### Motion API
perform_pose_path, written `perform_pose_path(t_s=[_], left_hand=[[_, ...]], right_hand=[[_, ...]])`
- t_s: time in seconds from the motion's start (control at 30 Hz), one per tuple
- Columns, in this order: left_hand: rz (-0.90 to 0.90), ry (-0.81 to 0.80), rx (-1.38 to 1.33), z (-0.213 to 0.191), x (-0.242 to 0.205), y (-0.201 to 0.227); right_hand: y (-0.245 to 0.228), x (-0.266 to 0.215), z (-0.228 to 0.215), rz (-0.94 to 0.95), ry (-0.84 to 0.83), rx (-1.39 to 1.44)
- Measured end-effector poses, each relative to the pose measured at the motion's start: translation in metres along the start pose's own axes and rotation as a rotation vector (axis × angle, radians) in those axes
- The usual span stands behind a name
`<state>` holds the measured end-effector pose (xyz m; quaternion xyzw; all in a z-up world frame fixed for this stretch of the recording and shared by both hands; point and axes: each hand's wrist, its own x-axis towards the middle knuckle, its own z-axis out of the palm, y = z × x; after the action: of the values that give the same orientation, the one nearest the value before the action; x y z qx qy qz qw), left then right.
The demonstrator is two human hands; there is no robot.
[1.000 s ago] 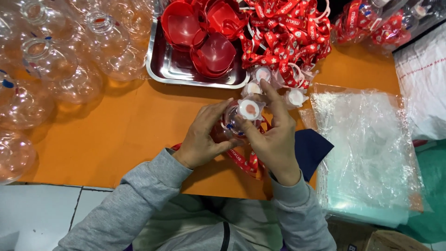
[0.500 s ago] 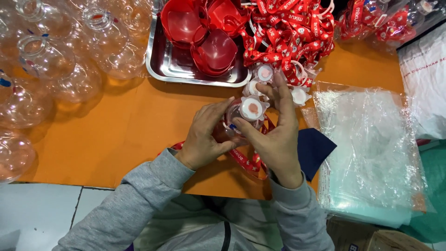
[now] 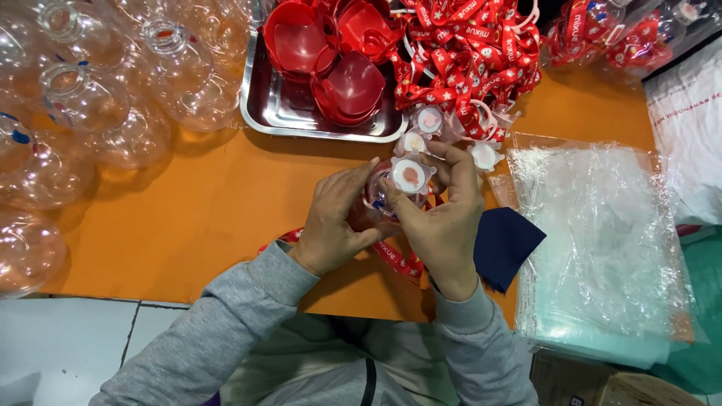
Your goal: Attaching a lanyard to a plastic bottle and placing it inside a plastic bag for packaging.
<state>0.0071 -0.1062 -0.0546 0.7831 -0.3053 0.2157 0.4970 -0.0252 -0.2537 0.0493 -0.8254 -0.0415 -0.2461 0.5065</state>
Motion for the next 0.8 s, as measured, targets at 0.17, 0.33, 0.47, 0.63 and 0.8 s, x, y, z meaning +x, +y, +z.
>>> perform_pose_path(t_s=[0.17, 0.33, 0.47, 0.63, 0.8], left_hand=[[-0.085, 0.007, -0.07, 0.002, 0.002, 0.001], [-0.069, -0.009, -0.081, 0.002, 0.002, -0.003], [-0.031, 0.028, -0.05, 0.006, 0.001, -0.009], [-0.014, 0.038, -0.04, 0.007, 0.002, -0.01], [0.056, 0.117, 0.032, -0.003, 0.003, 0.0]], right_hand=[[0.013, -0.003, 0.007, -0.071, 0.068, 0.012], [0.014, -0.01, -0.002, -0.083, 0.038, 0.037], [0.029, -0.031, -0.012, -0.106, 0.035, -0.016], [0.043, -0.07, -0.019, -0.017, 0.068, -0.084], [0.054, -0.087, -0.026, 0.057, 0.032, -0.231]])
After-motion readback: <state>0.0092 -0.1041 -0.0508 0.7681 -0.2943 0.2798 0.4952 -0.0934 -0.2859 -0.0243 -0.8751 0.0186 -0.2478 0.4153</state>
